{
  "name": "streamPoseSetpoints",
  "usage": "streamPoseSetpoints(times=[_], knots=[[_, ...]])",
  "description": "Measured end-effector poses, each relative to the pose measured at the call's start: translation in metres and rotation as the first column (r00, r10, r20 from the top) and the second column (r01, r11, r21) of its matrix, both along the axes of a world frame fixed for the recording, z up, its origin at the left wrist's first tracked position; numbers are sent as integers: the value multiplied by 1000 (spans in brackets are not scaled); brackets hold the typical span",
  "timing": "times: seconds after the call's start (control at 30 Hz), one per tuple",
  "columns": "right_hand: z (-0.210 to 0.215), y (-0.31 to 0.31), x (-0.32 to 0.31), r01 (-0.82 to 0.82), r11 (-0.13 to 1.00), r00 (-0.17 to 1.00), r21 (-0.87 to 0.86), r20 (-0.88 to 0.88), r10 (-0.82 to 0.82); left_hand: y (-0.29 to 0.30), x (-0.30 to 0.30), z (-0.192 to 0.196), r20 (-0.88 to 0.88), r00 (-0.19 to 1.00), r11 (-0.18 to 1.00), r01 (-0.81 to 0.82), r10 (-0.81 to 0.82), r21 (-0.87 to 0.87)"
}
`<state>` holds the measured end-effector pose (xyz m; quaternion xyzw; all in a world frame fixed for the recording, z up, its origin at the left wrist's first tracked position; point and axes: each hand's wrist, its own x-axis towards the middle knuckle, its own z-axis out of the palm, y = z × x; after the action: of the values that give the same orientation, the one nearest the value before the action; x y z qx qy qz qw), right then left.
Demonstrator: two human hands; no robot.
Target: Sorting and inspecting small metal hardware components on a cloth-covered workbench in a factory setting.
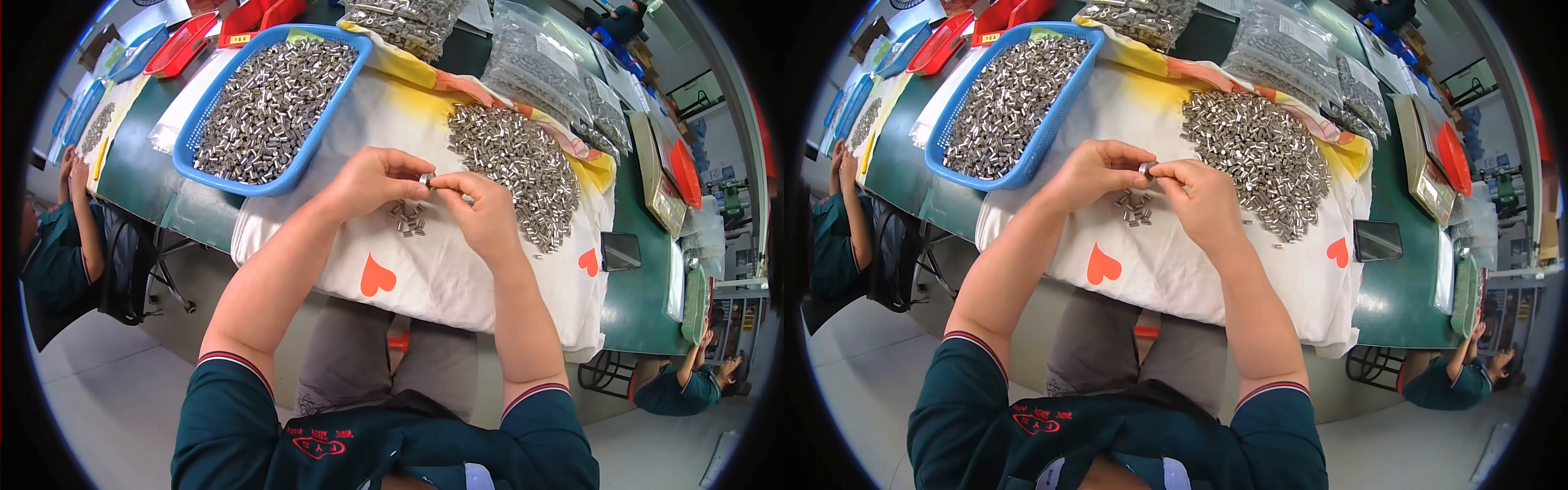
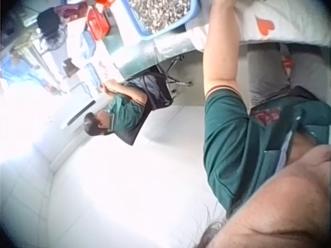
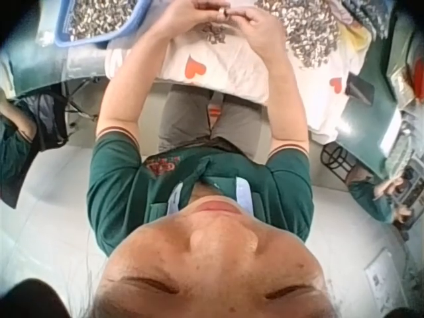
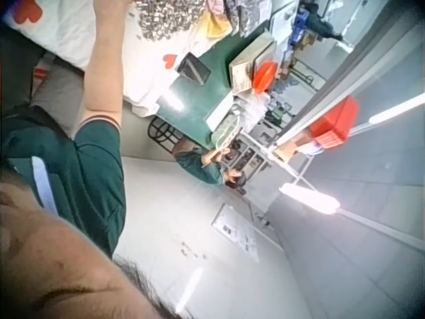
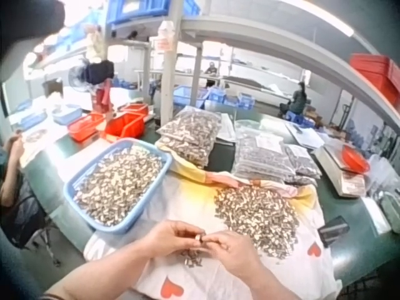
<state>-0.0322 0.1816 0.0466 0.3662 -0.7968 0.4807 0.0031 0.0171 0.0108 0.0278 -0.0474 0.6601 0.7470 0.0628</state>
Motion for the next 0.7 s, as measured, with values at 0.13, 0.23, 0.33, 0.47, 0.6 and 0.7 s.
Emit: streamPoseSetpoints(times=[0.13,0.23,0.33,0.47,0.6,0.7], knots=[[4,0,-3,-21,996,996,92,83,13,-1,3,3,2,1000,999,21,-21,-41],[7,8,-13,13,994,1000,111,-10,-12,-3,4,3,11,1000,997,27,-26,-70],[8,25,-31,277,947,947,165,-212,-240,2,0,7,20,999,997,34,-33,-63],[1,21,-28,246,917,941,316,-306,-147,-1,1,2,-4,999,995,36,-37,-90],[-5,11,-21,309,818,921,486,-367,-129,-1,1,1,-9,999,995,42,-43,-93],[-9,9,-22,318,811,910,491,-398,-116,-2,0,-1,-20,999,996,44,-46,-78]])
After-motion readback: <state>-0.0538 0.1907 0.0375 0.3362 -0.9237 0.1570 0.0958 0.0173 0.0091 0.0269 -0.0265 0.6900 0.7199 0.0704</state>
